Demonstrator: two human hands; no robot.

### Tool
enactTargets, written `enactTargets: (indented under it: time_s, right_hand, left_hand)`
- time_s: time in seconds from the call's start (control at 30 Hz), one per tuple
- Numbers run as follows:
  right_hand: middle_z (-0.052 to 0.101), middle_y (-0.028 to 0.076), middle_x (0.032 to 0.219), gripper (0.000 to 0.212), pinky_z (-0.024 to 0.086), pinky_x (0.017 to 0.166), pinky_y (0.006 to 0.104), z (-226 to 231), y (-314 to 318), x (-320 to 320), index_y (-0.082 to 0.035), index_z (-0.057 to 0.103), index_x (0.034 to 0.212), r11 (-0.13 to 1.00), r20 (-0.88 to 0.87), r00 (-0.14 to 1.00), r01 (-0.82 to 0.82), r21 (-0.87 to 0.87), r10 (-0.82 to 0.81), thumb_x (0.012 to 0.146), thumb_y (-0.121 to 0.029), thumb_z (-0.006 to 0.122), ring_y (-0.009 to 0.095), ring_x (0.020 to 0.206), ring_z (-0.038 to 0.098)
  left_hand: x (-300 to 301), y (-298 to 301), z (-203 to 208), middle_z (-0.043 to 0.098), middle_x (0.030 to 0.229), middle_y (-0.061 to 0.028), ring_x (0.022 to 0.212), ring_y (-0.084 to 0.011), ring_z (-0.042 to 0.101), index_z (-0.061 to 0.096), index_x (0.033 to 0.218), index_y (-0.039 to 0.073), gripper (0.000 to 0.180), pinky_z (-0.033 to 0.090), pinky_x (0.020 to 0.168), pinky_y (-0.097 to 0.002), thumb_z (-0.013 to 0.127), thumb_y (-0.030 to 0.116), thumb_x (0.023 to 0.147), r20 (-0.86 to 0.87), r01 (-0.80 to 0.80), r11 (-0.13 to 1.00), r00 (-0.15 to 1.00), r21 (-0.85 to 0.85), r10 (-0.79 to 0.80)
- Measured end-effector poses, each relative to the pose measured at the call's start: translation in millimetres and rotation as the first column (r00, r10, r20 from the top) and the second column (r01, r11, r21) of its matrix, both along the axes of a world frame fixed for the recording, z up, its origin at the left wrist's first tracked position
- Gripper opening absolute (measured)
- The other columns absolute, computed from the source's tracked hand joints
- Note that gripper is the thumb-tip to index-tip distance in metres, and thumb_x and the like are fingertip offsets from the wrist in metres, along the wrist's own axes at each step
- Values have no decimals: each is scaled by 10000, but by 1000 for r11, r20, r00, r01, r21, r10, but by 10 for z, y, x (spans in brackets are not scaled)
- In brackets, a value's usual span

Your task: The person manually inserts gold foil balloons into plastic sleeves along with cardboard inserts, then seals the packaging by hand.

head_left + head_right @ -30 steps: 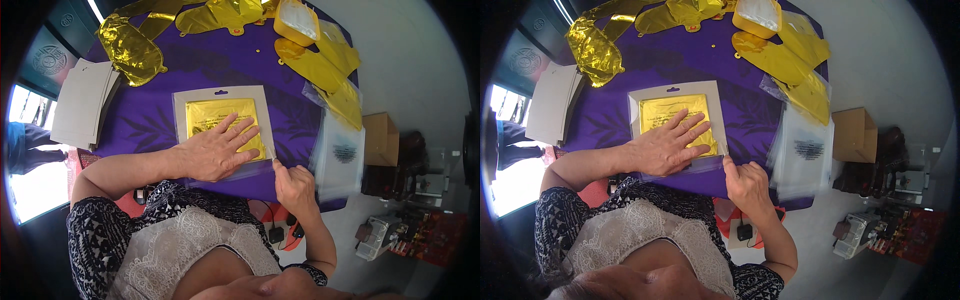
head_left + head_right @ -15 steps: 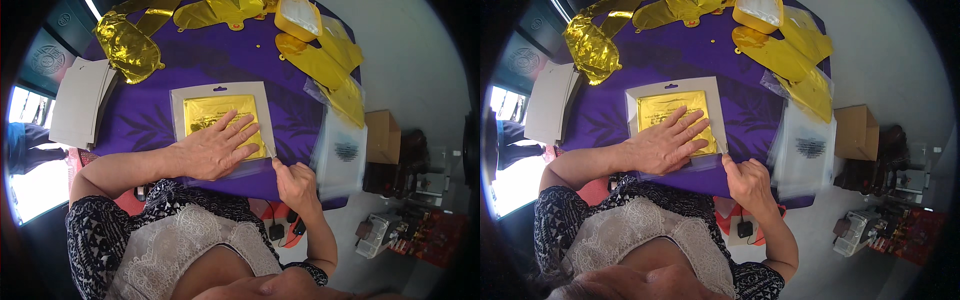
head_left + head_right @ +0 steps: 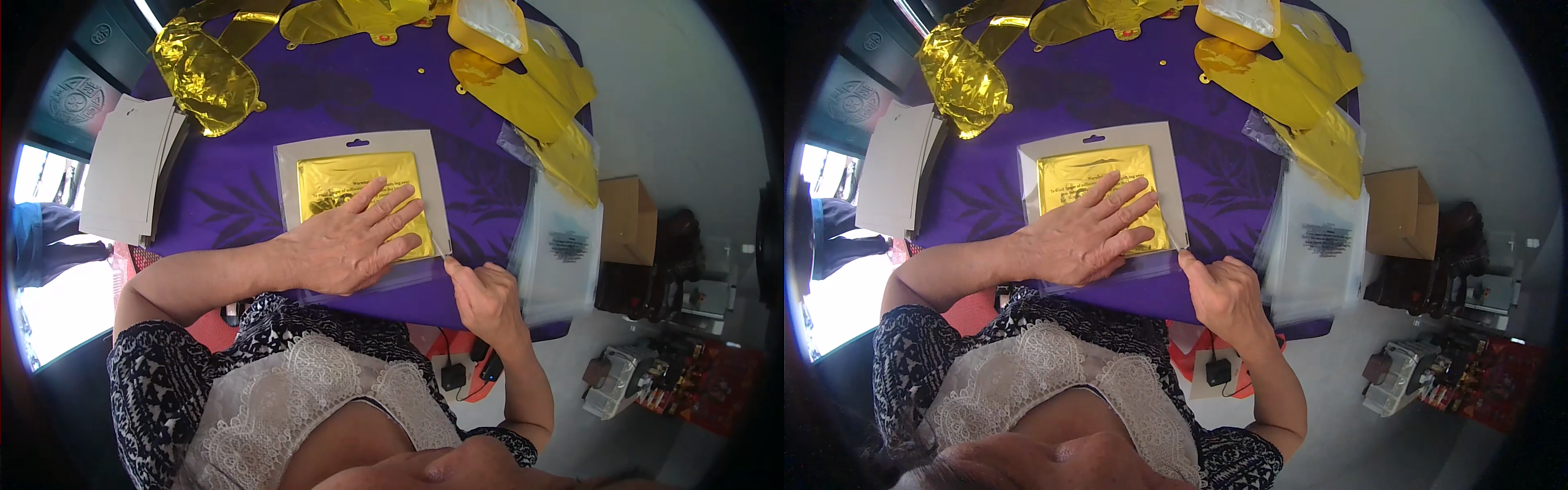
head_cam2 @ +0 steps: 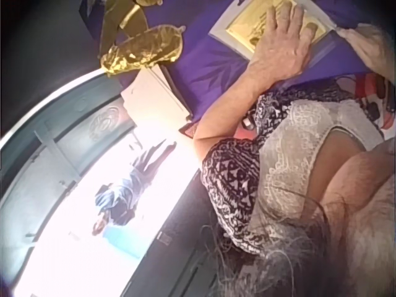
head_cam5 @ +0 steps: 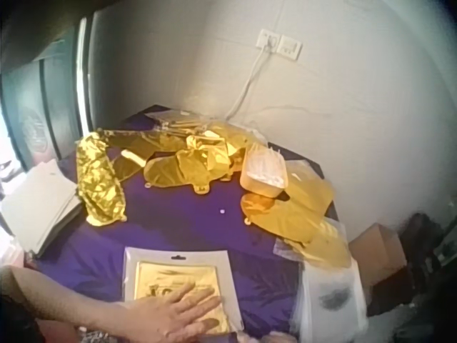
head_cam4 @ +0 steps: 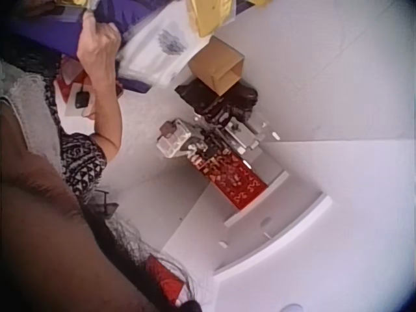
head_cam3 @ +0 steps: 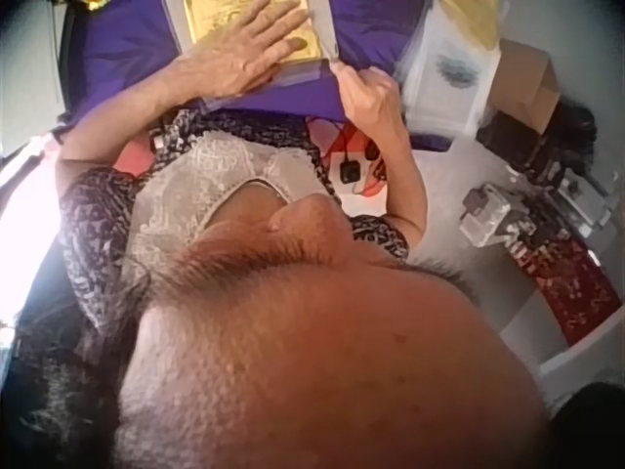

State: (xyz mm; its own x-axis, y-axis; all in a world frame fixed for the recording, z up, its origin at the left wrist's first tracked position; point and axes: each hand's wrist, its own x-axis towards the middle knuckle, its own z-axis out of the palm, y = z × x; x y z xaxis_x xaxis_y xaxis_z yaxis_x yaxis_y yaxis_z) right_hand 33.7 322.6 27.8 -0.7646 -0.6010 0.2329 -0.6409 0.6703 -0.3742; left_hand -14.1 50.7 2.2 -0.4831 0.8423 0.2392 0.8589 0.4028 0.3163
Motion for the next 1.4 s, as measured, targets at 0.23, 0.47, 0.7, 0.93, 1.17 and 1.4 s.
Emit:
enactTargets:
  time_s: [0.23,0.47,0.7,0.93,1.17,1.4]
  right_hand:
    - [566,112,618,285,433,545,391,-4,0,-9,30,675,1088,1000,39,999,-6,-5,6,807,60,644,266,538,575]
    - [614,116,664,302,441,562,384,3,45,-38,-7,684,1111,999,93,996,0,-41,4,814,44,659,274,573,607]
    - [670,108,705,221,509,612,385,21,47,-137,-41,695,1062,994,132,991,1,-107,13,847,-3,664,267,618,660]
    - [674,109,708,239,514,620,384,8,49,-137,-55,701,1069,996,128,992,15,-93,-3,840,5,664,269,622,663]
    - [692,130,776,179,492,610,392,143,176,-80,-33,700,1036,996,161,984,86,-18,-82,864,-17,652,301,638,644]
    - [692,210,1017,61,494,822,481,431,-20,52,9,623,871,999,47,998,39,-3,-38,825,-20,651,371,916,660]
  left_hand:
    - [7,-4,-19,342,1533,-273,1455,-446,302,489,1331,80,521,237,1181,-614,682,227,870,27,-9,1000,1000,-7,10]
    - [4,26,12,344,1538,-260,1456,-443,304,460,1407,115,588,239,1182,-618,678,225,872,41,-13,1000,999,-20,13]
    - [12,23,-16,341,1544,-244,1461,-427,302,437,1450,131,615,244,1180,-618,647,220,879,33,-36,999,999,-25,37]
    - [12,33,-5,351,1540,-229,1454,-413,316,452,1450,158,605,251,1180,-604,619,253,876,12,-46,997,999,-54,47]
    - [0,44,13,364,1528,-224,1444,-409,333,472,1432,169,579,268,1169,-596,591,259,873,4,-46,997,999,-58,46]
    - [11,45,-17,359,1535,-220,1449,-403,330,487,1424,176,586,268,1179,-577,594,269,856,-24,-50,997,999,-64,48]
